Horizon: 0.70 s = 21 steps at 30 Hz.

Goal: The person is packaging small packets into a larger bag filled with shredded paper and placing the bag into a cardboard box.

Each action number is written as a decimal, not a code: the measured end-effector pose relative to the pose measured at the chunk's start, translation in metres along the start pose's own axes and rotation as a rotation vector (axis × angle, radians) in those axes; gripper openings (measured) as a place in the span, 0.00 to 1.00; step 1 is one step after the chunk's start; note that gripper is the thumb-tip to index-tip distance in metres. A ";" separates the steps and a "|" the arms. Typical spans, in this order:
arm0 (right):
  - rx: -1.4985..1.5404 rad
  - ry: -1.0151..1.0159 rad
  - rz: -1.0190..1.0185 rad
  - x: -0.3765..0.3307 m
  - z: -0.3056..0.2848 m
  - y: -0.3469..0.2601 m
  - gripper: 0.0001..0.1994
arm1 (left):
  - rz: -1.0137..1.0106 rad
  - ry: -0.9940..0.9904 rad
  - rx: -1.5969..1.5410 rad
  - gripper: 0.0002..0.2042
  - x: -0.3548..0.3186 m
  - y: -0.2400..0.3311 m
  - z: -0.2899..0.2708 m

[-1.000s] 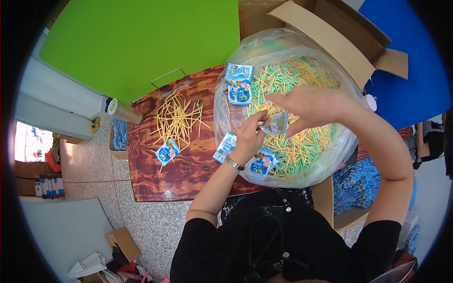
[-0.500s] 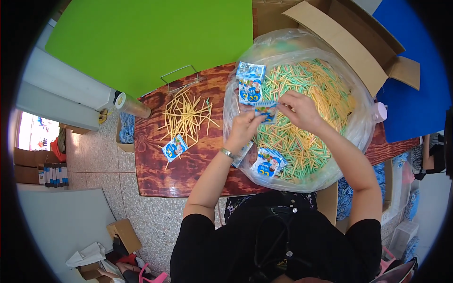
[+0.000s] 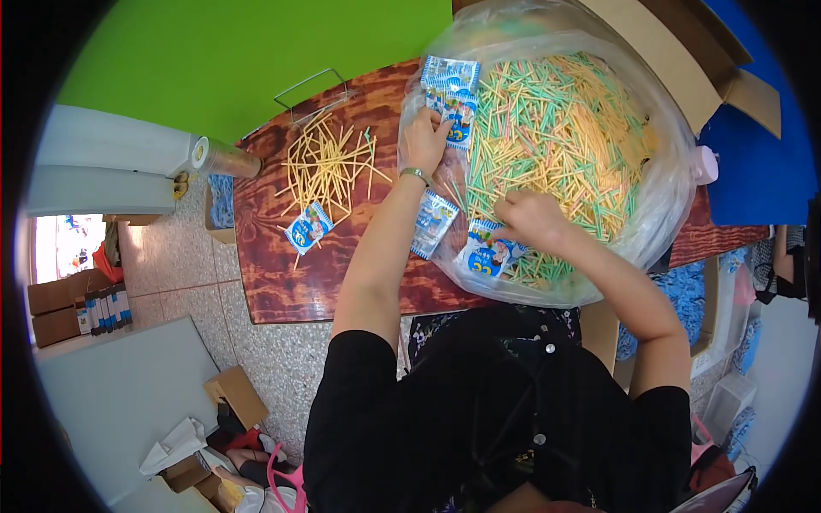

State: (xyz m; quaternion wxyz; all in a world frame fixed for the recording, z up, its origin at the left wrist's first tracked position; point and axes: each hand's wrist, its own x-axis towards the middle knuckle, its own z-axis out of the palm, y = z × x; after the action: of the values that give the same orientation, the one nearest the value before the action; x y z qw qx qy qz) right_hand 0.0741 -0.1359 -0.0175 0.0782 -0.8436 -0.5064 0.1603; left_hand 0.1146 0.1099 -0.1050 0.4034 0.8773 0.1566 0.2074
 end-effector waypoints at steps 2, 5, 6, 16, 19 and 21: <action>-0.047 0.048 -0.001 -0.003 0.017 -0.007 0.21 | -0.026 -0.014 0.104 0.14 -0.002 0.002 -0.002; -0.043 0.164 0.013 -0.003 0.034 -0.009 0.16 | 0.161 0.138 0.244 0.14 -0.011 0.003 -0.011; -0.059 0.165 -0.012 -0.003 0.038 -0.008 0.14 | 0.161 0.138 0.248 0.14 -0.016 0.006 -0.015; -0.049 0.385 -0.063 -0.035 -0.004 -0.005 0.05 | 0.358 -0.352 -0.108 0.10 -0.134 0.082 -0.072; 0.221 0.494 0.005 -0.037 -0.022 -0.004 0.07 | 0.080 -0.634 -0.152 0.11 -0.141 0.090 -0.065; 0.526 0.396 0.125 -0.039 -0.035 -0.003 0.08 | -0.061 -0.649 -0.425 0.10 -0.140 0.096 -0.055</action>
State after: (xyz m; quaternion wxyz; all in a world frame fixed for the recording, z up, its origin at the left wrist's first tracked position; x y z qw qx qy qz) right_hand 0.0670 -0.1675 0.0235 0.3800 -0.8389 -0.3698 0.1228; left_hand -0.0229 0.0231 -0.0317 0.6108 0.7891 0.0005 -0.0652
